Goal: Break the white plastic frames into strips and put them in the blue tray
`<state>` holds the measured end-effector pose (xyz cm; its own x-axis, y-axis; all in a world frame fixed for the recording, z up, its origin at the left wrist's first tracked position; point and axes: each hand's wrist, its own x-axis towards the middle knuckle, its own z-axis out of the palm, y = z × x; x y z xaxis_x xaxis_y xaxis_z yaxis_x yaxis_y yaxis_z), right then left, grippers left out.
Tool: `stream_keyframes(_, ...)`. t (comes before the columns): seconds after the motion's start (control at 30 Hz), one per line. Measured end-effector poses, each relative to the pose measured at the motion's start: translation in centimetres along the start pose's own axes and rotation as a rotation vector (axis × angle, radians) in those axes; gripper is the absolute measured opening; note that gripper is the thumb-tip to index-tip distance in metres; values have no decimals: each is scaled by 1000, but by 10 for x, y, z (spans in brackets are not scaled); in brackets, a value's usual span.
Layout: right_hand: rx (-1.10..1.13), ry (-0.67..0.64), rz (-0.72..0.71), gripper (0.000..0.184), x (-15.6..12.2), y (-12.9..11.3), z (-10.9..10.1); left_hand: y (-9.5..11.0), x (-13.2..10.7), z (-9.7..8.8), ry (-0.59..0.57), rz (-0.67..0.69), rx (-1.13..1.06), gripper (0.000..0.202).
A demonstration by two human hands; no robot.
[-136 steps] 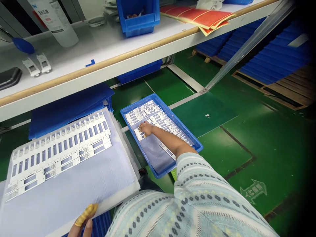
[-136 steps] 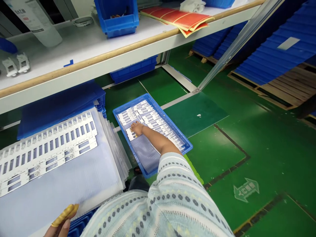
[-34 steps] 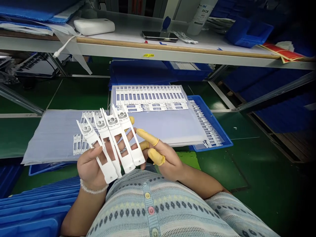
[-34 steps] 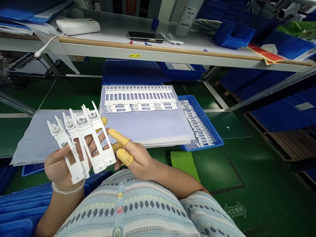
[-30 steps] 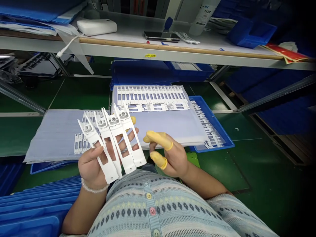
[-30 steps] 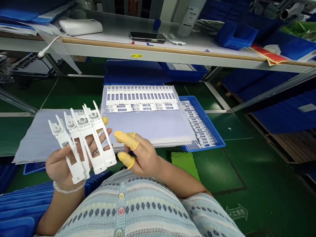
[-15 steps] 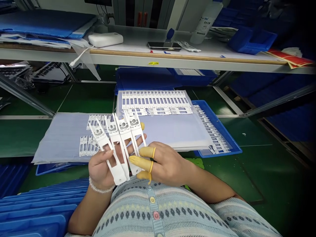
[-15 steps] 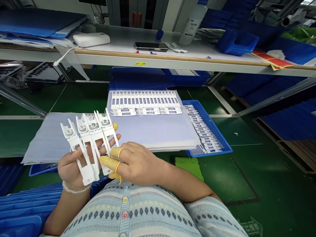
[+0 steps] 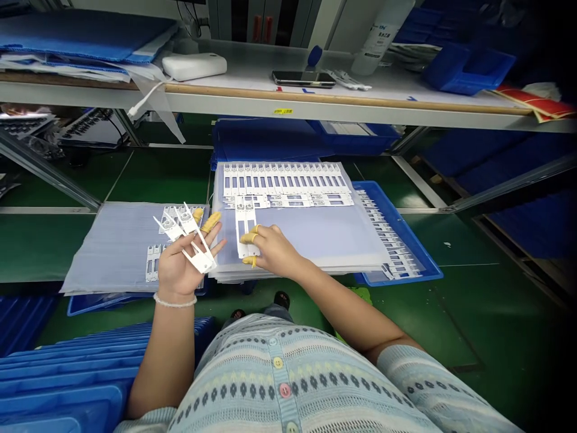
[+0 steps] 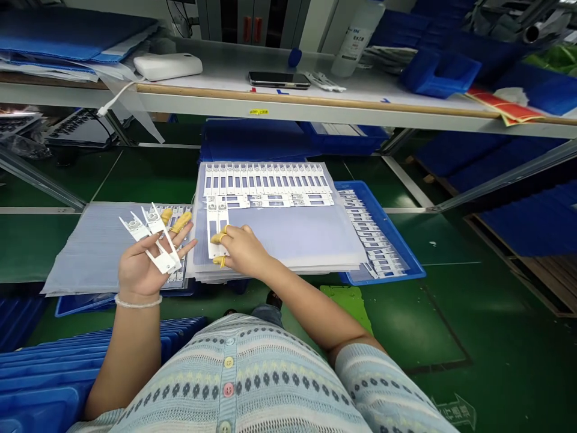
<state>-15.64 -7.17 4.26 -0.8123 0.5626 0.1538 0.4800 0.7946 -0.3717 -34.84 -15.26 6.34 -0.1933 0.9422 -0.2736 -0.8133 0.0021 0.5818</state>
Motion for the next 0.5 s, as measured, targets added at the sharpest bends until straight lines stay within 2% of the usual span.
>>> stream_keyframes(0.1,56,-95,77,43,14,5,21,3,9,-13,98,-19,-19,18)
stream_keyframes(0.27,13,-155,111,41,29,-2,50,1,16,-22,227,-89,59,16)
stream_keyframes(0.37,-22,-175,116,41,31,-3,59,1,18,-25,268,-101,80,15)
stream_keyframes(0.5,-5,-182,96,47,28,-1,60,1,20,-26,292,-118,97,14)
